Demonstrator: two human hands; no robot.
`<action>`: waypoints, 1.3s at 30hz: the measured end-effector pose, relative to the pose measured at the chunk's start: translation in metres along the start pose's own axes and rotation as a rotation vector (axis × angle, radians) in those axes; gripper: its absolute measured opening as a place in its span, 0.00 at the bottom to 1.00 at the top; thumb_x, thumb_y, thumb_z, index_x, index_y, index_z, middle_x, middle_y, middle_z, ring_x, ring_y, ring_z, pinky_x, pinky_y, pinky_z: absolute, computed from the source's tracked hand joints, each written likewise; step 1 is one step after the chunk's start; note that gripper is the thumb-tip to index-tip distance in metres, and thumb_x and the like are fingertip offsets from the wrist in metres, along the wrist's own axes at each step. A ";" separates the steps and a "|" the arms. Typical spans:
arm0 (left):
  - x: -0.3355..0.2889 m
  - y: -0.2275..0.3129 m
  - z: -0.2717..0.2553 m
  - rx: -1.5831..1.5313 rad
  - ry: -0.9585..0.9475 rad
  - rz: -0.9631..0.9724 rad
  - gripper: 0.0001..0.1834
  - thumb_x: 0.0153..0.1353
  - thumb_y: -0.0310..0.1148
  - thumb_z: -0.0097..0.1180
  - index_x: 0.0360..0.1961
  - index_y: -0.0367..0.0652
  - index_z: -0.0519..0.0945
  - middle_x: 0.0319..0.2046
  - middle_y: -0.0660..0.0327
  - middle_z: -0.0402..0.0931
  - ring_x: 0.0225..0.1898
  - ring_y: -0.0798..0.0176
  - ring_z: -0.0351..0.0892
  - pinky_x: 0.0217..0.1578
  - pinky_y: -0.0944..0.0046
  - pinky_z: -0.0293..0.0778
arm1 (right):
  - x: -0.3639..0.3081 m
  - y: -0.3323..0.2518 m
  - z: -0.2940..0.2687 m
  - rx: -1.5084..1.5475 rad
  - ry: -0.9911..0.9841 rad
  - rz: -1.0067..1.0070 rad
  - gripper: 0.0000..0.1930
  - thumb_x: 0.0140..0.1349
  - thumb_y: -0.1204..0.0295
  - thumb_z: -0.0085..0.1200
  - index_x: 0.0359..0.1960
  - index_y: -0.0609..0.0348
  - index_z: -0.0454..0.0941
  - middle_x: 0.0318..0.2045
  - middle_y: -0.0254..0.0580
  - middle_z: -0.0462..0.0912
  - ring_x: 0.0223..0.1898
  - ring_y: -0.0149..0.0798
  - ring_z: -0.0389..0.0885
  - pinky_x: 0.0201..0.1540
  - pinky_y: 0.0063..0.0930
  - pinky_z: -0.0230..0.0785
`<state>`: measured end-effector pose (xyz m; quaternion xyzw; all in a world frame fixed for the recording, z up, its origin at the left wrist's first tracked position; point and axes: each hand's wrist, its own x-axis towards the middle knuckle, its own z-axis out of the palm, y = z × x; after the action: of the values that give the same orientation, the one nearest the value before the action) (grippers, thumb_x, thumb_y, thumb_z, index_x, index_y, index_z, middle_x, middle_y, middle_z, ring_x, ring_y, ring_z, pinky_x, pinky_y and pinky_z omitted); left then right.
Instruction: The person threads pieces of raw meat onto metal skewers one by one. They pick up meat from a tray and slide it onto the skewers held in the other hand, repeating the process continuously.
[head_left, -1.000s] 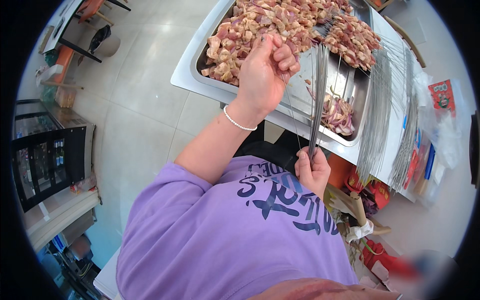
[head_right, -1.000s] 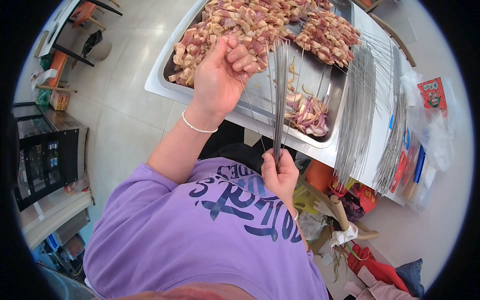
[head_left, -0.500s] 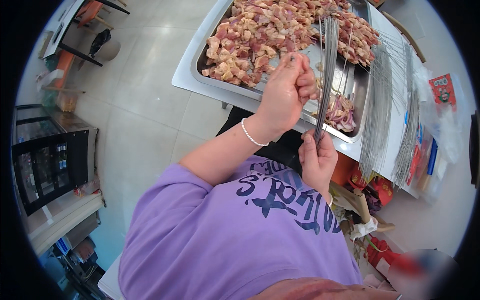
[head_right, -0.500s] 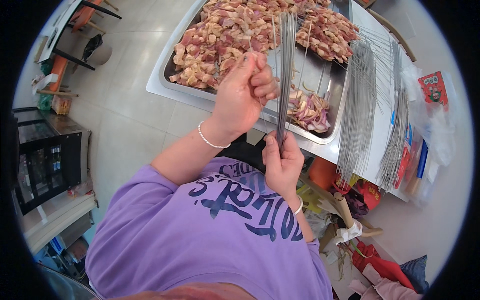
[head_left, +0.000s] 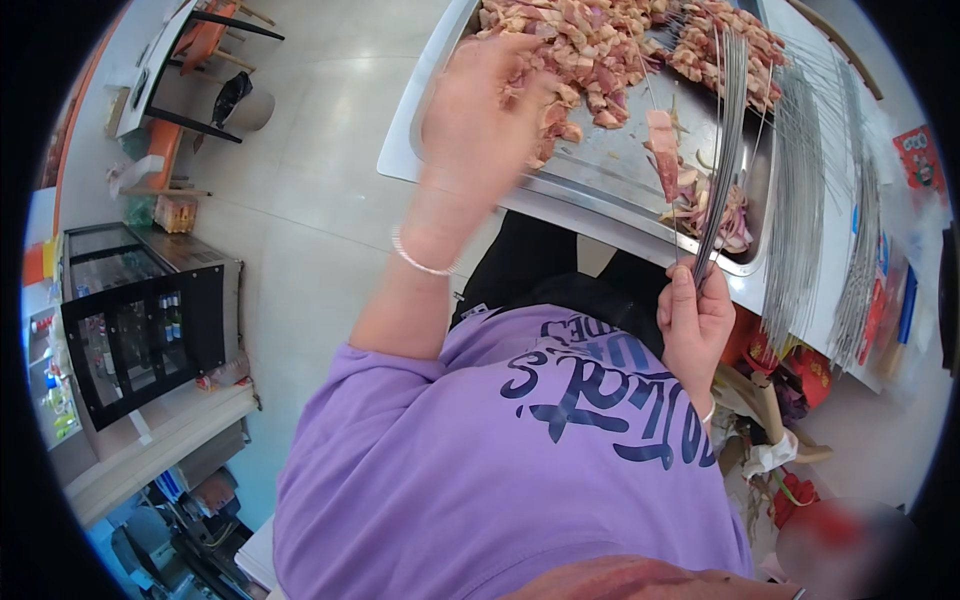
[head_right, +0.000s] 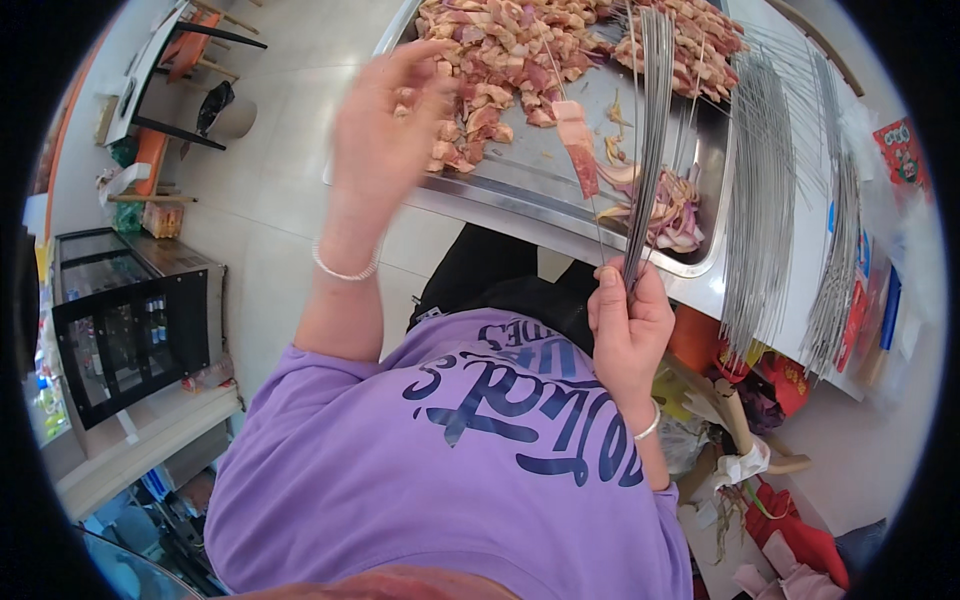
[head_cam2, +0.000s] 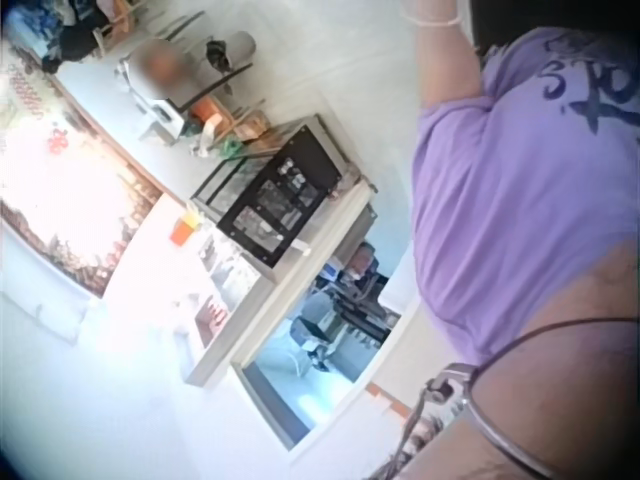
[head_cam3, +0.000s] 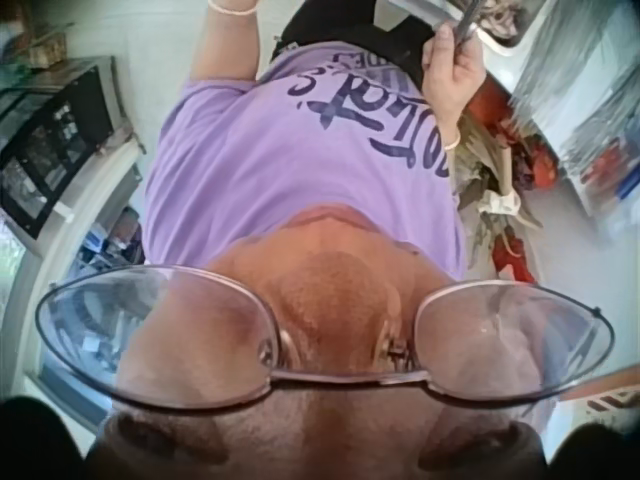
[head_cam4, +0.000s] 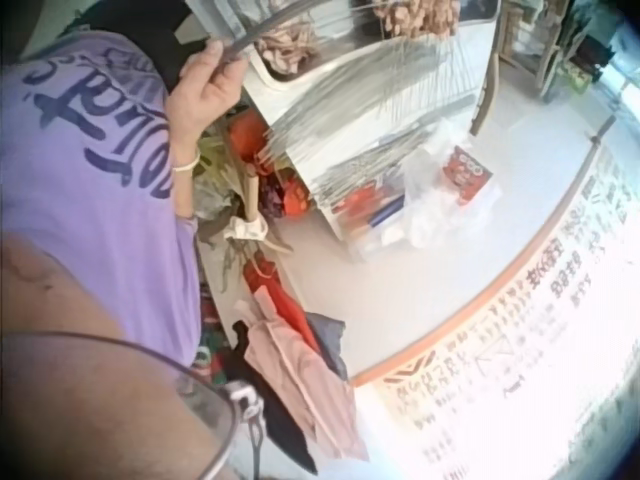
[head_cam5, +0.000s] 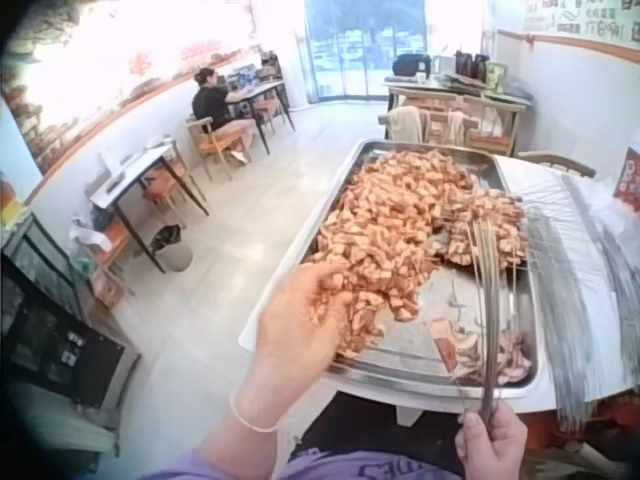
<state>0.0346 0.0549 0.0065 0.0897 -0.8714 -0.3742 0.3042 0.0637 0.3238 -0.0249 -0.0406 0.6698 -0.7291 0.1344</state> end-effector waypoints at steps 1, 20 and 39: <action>0.005 -0.011 -0.016 0.179 0.068 0.016 0.15 0.61 0.32 0.61 0.49 0.44 0.80 0.37 0.59 0.76 0.42 0.64 0.78 0.41 0.63 0.74 | -0.001 0.001 -0.002 0.007 0.006 0.003 0.05 0.71 0.74 0.48 0.40 0.64 0.72 0.23 0.28 0.71 0.19 0.18 0.64 0.20 0.13 0.54; 0.040 -0.033 -0.043 -0.936 -0.304 -0.375 0.14 0.72 0.36 0.51 0.46 0.35 0.80 0.41 0.60 0.81 0.40 0.68 0.79 0.44 0.68 0.74 | -0.008 -0.003 -0.003 0.031 -0.042 0.063 0.05 0.71 0.75 0.48 0.38 0.64 0.71 0.21 0.26 0.68 0.18 0.17 0.62 0.20 0.13 0.53; 0.060 -0.041 -0.006 -0.307 -0.281 -0.048 0.11 0.69 0.29 0.52 0.47 0.35 0.79 0.42 0.62 0.81 0.43 0.74 0.76 0.47 0.71 0.72 | -0.011 -0.004 -0.007 0.089 -0.072 0.094 0.05 0.71 0.73 0.49 0.37 0.62 0.72 0.21 0.24 0.68 0.19 0.16 0.62 0.20 0.13 0.52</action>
<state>-0.0126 -0.0004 0.0086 0.0096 -0.8356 -0.5187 0.1807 0.0716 0.3339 -0.0203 -0.0292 0.6327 -0.7490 0.1943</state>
